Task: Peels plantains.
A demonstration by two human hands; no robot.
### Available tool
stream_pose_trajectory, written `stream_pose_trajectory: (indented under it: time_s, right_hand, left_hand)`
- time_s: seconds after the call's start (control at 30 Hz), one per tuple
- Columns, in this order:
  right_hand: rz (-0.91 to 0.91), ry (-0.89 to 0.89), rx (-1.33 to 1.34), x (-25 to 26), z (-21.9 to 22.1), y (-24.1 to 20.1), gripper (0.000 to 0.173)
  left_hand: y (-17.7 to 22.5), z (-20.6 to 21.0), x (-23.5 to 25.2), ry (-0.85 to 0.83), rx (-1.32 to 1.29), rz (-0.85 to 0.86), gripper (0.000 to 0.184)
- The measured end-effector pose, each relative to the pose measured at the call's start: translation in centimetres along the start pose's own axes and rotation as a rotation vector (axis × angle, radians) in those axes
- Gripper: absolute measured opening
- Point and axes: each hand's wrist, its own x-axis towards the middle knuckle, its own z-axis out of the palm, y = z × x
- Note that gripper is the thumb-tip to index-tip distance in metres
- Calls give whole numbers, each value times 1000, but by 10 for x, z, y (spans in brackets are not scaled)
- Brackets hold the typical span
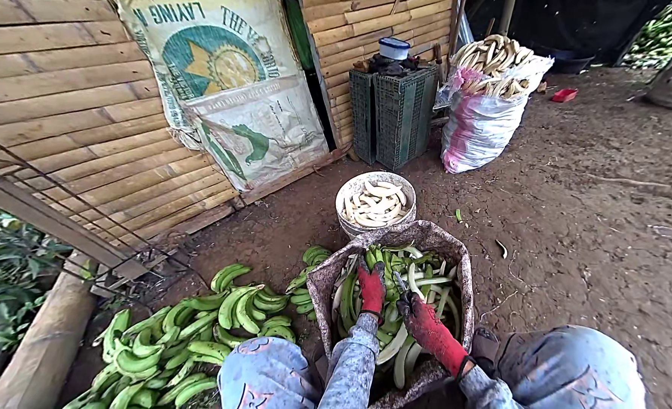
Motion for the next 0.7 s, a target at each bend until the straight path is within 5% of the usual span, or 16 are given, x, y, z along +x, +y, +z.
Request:
stream_pose_trajectory:
  time_s: [0.27,0.37,0.43,0.5,0.57,0.7]
  right_hand:
    - [72,-34,-152,17,15,-1,45]
    - [69,26,-155,22,14,3,45]
    - [59,48,-117,27,12,9,46]
    - [59,44,-101,26,12,11,47]
    - [61,42,-70,28,9,10,47]
    - [57,44,6,18,-1,10,42]
  left_hand:
    - [-5,-1,1,-30,12,-23,70]
    - [5,-19,-1,95,-58,-16,68]
    - [15,-40,-6,155,167,68,69]
    - [19,-58,-11,-12,674,155,74]
    - [26,-58,-14,-358,1040,218,84]
    - [26,-43,-16,-634,1230,342,82]
